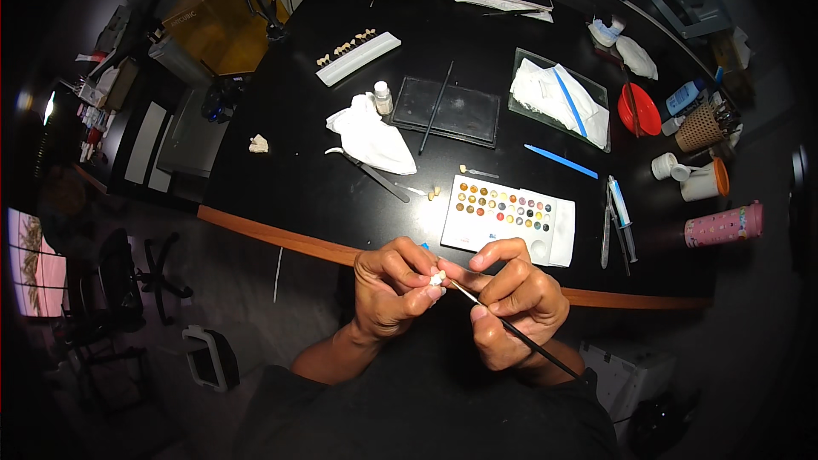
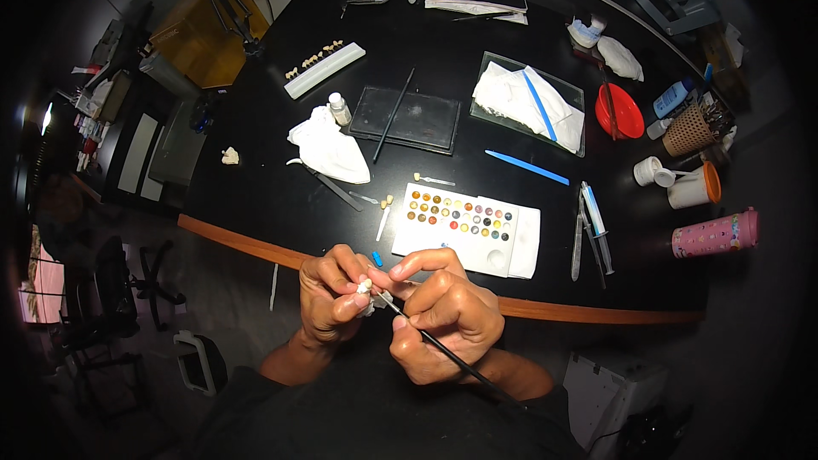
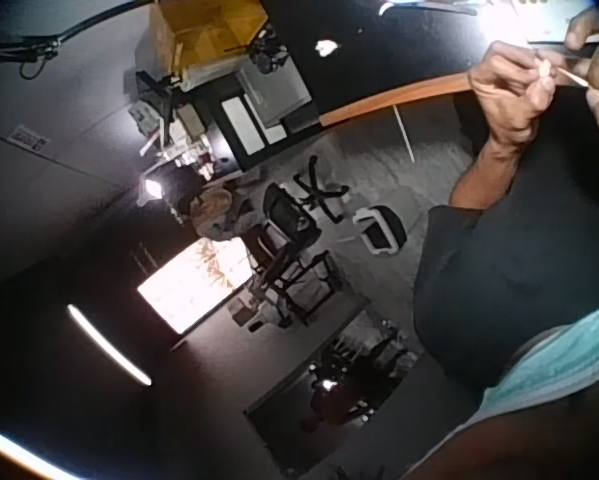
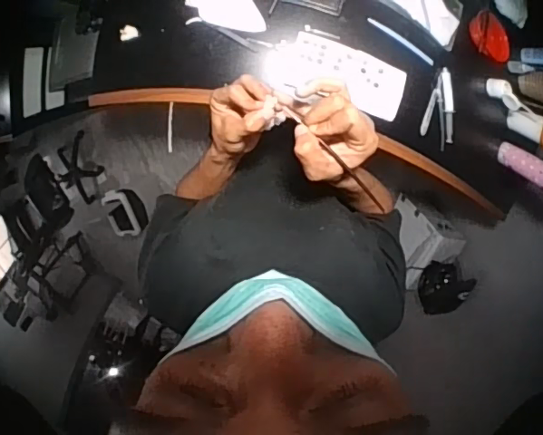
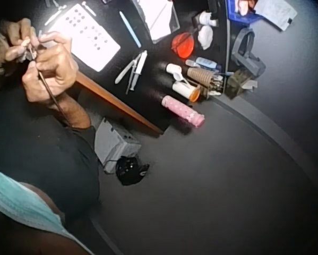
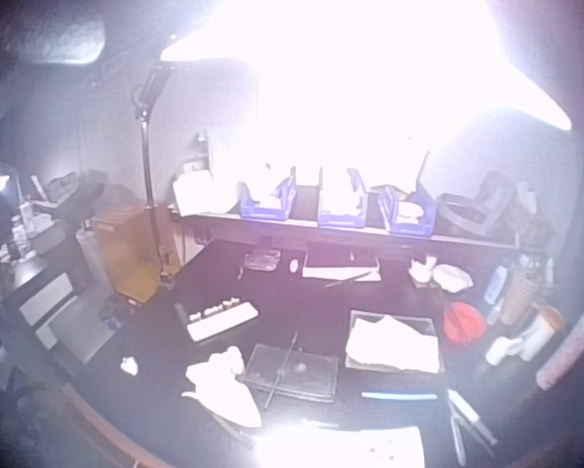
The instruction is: The person stains a dental crown using a fine brush and a color palette while holding it in a tissue, then holds the crown by hand and reaches out to hand an item to another person.
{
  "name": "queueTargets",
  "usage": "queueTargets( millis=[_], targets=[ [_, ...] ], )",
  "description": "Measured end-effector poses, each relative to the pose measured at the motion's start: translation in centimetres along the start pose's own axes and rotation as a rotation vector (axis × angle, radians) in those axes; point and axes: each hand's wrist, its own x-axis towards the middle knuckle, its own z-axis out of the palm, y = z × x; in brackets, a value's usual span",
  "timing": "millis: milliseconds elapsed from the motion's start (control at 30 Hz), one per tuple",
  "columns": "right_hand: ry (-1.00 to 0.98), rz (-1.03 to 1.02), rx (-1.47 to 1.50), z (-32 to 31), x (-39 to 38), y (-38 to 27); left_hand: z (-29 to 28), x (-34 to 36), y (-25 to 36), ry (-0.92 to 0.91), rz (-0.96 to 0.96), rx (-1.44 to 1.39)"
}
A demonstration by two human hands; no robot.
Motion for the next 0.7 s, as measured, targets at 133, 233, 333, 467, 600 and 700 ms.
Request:
queueTargets(
  millis=[133, 233, 333, 467, 600, 700],
  targets=[
    [0.018, -0.015, 0.006, 0.08, 0.05, 0.05, 0.09, 0.02, 0.01, 0.001, -0.009, -0.005],
    [0.028, -0.014, 0.016, 0.19, 0.0, 0.13, 0.07, -0.01, -0.03, 0.003, -0.01, 0.0],
    [0.015, -0.017, 0.014, 0.12, 0.02, 0.28, 0.07, -0.05, -0.06, 0.018, -0.02, -0.002],
    [0.018, -0.011, 0.024, 0.18, 0.09, 0.19, -0.03, -0.06, -0.13, 0.019, -0.02, -0.022],
    [0.007, -0.012, 0.019, 0.24, 0.09, 0.15, -0.1, -0.18, -0.07, 0.034, -0.036, -0.029],
    [0.035, -0.004, 0.056, 0.48, 0.19, 0.21, -0.12, -0.42, 0.16, 0.08, -0.129, -0.099]
  ],
)
